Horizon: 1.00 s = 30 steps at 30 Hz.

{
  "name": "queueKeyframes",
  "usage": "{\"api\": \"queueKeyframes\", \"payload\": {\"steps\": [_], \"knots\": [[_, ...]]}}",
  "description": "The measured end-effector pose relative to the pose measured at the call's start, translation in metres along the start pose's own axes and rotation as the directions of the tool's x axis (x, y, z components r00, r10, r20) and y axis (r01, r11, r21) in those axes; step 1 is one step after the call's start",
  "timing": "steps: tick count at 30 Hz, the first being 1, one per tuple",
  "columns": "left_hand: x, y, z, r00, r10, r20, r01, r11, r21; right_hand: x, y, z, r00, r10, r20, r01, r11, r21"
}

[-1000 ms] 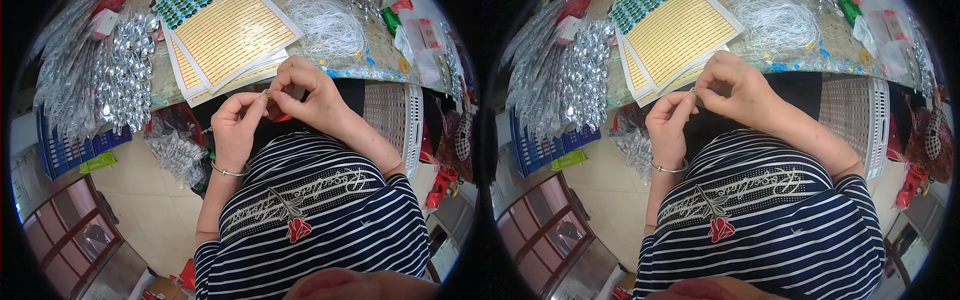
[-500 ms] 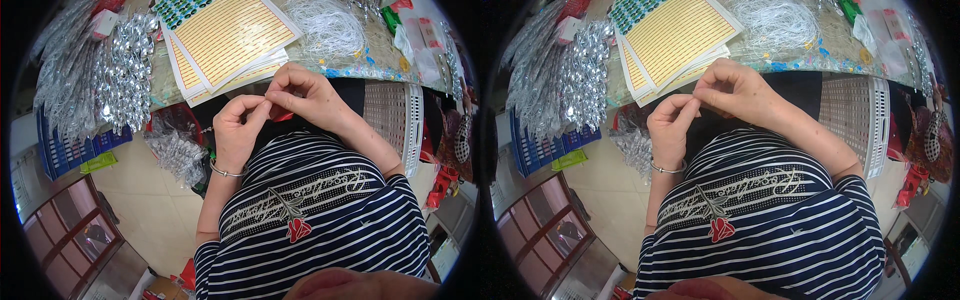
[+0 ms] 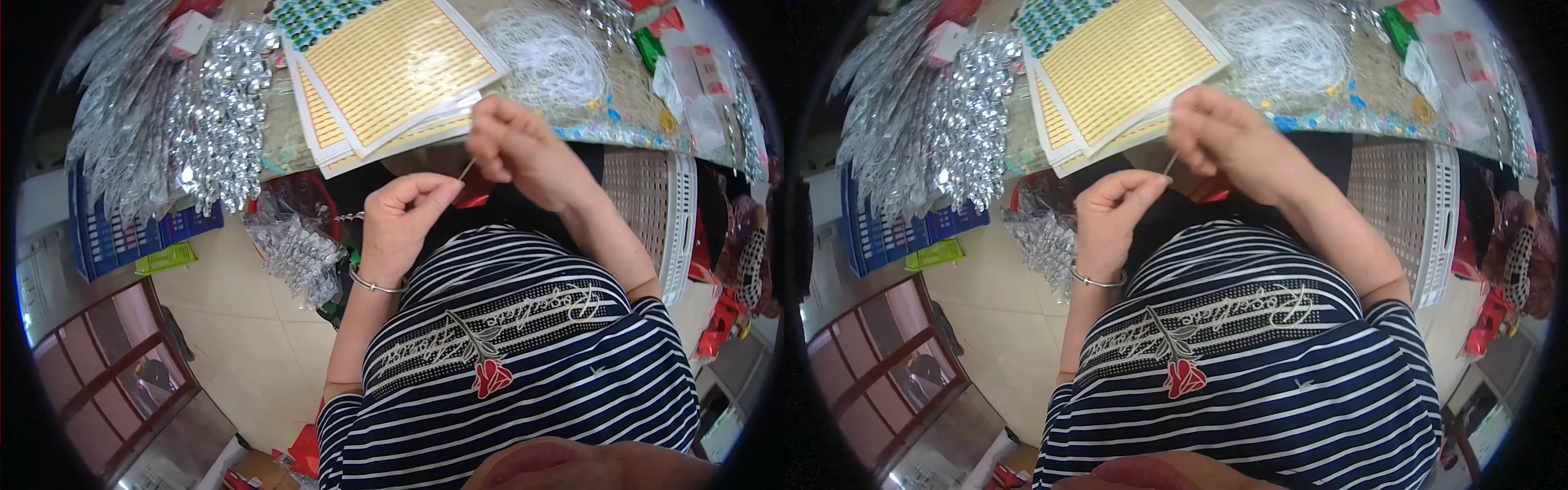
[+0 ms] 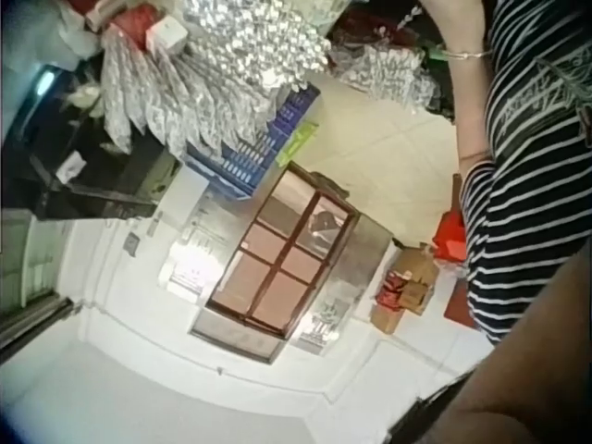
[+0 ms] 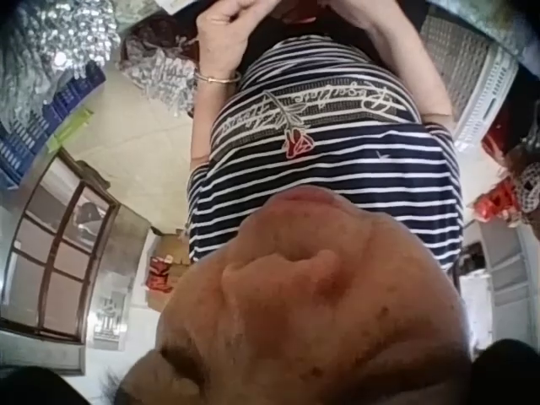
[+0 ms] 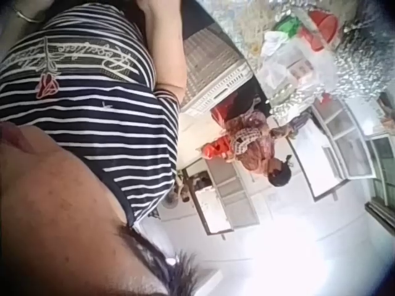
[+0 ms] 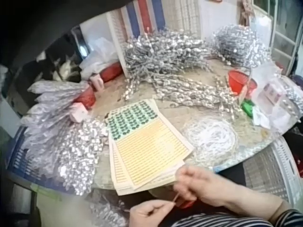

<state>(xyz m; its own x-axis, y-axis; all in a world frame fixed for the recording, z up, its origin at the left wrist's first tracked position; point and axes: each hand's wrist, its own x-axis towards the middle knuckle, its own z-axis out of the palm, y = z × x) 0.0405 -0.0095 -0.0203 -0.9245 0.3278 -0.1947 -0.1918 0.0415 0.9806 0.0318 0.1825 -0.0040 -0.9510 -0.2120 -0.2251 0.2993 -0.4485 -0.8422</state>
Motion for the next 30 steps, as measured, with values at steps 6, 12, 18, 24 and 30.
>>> {"api": "queueKeyframes", "payload": {"steps": [6,12,18,24,30], "knots": [[-0.010,-0.006,-0.011,0.957,-0.250,0.150,0.249,0.968,0.023,0.001,-0.047,-0.045,0.976,-0.187,-0.111,0.185,0.982,-0.035],[-0.020,-0.039,-0.014,0.944,-0.150,0.294,0.154,0.988,0.010,0.001,-0.028,-0.023,0.991,-0.074,-0.109,0.074,0.997,-0.008],[-0.047,-0.073,-0.055,0.960,-0.224,0.169,0.176,0.949,0.261,0.009,-0.040,-0.044,0.975,-0.129,-0.179,0.125,0.992,-0.034],[-0.046,-0.049,-0.092,0.969,0.066,-0.237,0.070,0.850,0.522,0.006,-0.021,-0.042,0.964,-0.082,-0.254,0.057,0.993,-0.105],[0.025,0.008,-0.174,0.781,0.554,-0.289,-0.033,0.498,0.867,0.002,-0.009,-0.035,0.994,0.014,-0.106,-0.036,0.978,-0.208]]}}
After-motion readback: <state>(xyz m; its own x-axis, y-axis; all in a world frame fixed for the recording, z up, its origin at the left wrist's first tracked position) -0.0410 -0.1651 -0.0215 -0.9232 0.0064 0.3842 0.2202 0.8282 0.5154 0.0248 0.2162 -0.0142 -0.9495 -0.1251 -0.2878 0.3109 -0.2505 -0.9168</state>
